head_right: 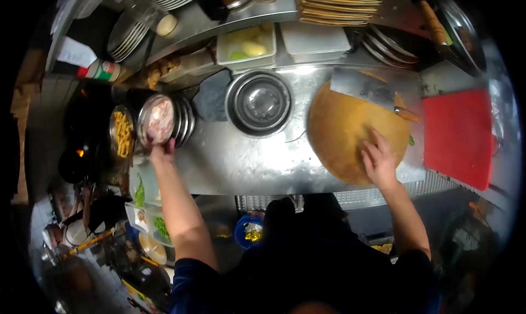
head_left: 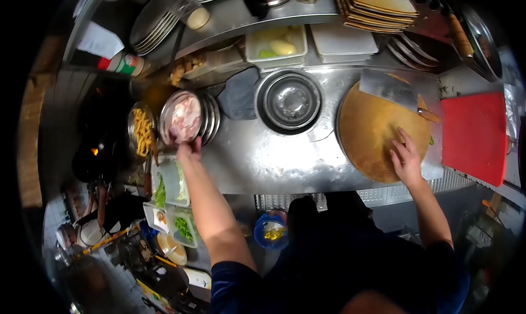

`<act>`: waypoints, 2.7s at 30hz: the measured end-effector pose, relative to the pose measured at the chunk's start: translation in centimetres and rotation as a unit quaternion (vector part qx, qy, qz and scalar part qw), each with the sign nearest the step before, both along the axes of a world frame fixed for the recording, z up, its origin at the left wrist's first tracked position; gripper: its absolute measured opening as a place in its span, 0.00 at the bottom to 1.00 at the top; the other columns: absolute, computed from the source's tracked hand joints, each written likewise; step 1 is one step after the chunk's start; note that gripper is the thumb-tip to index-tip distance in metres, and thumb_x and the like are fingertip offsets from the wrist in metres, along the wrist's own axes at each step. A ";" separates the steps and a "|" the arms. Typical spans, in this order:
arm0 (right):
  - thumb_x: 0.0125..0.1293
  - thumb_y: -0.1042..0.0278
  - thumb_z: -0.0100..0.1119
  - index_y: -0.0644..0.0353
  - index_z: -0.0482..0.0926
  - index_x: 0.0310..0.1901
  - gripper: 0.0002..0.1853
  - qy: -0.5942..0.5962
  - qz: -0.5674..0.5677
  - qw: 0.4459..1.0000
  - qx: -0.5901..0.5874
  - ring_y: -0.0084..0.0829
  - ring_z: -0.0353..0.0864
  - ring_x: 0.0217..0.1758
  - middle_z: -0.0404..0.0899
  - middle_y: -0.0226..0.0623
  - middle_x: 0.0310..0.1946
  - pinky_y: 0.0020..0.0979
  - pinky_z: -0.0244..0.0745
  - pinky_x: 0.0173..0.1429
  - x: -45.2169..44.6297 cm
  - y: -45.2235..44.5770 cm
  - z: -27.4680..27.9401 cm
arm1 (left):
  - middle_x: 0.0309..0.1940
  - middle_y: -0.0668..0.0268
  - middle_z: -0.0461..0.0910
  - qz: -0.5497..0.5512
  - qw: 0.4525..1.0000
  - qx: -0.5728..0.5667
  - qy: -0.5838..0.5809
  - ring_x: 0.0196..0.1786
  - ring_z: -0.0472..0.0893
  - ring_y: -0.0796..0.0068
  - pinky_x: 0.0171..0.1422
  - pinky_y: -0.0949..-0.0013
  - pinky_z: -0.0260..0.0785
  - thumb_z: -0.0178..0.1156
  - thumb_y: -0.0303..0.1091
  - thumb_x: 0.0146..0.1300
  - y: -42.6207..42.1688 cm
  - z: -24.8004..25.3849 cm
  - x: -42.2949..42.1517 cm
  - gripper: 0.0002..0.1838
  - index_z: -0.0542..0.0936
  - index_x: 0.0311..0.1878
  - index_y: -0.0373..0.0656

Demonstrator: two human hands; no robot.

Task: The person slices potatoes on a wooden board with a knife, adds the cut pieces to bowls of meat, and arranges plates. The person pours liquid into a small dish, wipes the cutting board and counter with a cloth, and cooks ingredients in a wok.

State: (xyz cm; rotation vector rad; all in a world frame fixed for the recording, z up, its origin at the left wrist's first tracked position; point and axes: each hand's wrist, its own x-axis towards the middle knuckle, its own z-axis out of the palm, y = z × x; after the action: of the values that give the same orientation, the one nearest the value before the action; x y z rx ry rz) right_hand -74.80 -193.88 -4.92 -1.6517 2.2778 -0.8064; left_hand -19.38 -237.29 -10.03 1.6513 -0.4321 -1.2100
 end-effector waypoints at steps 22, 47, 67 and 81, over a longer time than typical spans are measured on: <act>0.67 0.70 0.64 0.64 0.85 0.51 0.13 -0.010 0.037 0.993 -0.114 0.50 0.84 0.56 0.83 0.53 0.54 0.42 0.79 0.61 9.7 -27.3 3.6 | 0.29 0.70 0.79 -0.115 0.989 0.042 0.081 0.26 0.78 0.80 0.26 0.76 0.73 0.57 0.24 0.66 25.6 3.2 -0.5 0.02 0.77 0.39 0.43; 0.66 0.54 0.65 0.55 0.73 0.71 0.33 -0.147 0.012 0.988 0.041 0.34 0.71 0.72 0.75 0.41 0.69 0.34 0.63 0.76 1.3 -55.6 -13.0 | 0.35 0.66 0.75 -0.240 0.958 0.149 0.039 0.38 0.74 0.76 0.42 0.71 0.69 0.56 0.21 0.62 25.0 -6.2 -1.6 0.03 0.72 0.37 0.33; 0.65 0.68 0.62 0.66 0.79 0.44 0.11 -0.167 0.525 0.810 0.200 0.44 0.84 0.45 0.81 0.44 0.47 0.40 0.86 0.49 27.0 -29.9 -3.2 | 0.38 0.65 0.83 -0.218 0.961 0.170 0.027 0.41 0.77 0.77 0.46 0.72 0.69 0.57 0.23 0.61 24.6 -5.8 -2.1 0.06 0.80 0.40 0.31; 0.72 0.53 0.58 0.61 0.64 0.76 0.35 0.057 0.059 0.974 0.213 0.49 0.54 0.82 0.59 0.49 0.79 0.43 0.49 0.84 9.9 -57.4 -5.0 | 0.32 0.62 0.78 -0.401 0.822 -0.093 -0.394 0.31 0.76 0.70 0.37 0.66 0.71 0.69 0.28 0.64 20.7 -2.7 1.3 0.12 0.82 0.48 0.34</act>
State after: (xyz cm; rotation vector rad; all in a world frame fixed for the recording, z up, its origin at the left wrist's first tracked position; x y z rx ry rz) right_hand -64.91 -251.31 -9.87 -1.6381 2.1980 -0.1778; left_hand -18.09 -216.58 -12.69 1.7860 -1.8543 -0.9118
